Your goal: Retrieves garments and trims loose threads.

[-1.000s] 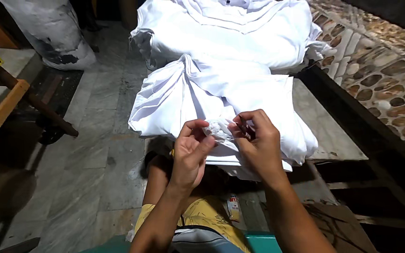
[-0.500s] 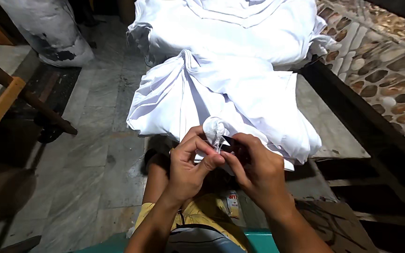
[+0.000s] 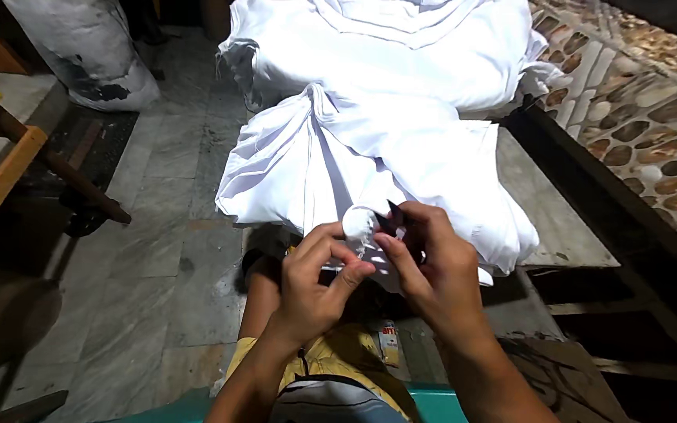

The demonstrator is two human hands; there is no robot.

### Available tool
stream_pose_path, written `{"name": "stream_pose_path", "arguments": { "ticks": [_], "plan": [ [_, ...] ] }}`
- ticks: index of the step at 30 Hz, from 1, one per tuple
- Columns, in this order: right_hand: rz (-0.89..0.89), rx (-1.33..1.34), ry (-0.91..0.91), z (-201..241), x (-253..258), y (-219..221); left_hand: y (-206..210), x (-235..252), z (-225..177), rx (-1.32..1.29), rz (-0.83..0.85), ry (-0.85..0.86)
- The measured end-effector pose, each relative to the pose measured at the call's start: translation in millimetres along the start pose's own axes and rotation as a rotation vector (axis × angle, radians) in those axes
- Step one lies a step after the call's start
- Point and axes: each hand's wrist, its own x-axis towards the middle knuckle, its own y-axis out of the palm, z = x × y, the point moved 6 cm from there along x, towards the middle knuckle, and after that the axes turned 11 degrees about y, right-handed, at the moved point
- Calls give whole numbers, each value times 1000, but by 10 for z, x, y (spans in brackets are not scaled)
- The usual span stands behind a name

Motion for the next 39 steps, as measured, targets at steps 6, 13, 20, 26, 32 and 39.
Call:
{"name": "stream_pose_path", "arguments": {
  "ticks": [6, 13, 20, 26, 32, 39],
  "plan": [
    [-257, 294, 116, -537, 355, -830, -145, 16, -483, -214, 85, 153],
    [162, 24, -48, -244, 61, -311, -361, 22, -246, -99, 27, -7],
    [133, -85, -168, -216, -50, -133, 1, -75, 56, 649, 133, 22],
    [-35, -89, -1, -310, 192, -247, 126, 37, 174, -171, -280, -353],
    [-56, -174, 88, -391, 161, -17, 232, -13, 360, -844, -461, -609],
    [-52, -102, 70, -233, -116, -113, 199, -2, 324, -268, -373, -227]
  ]
}}
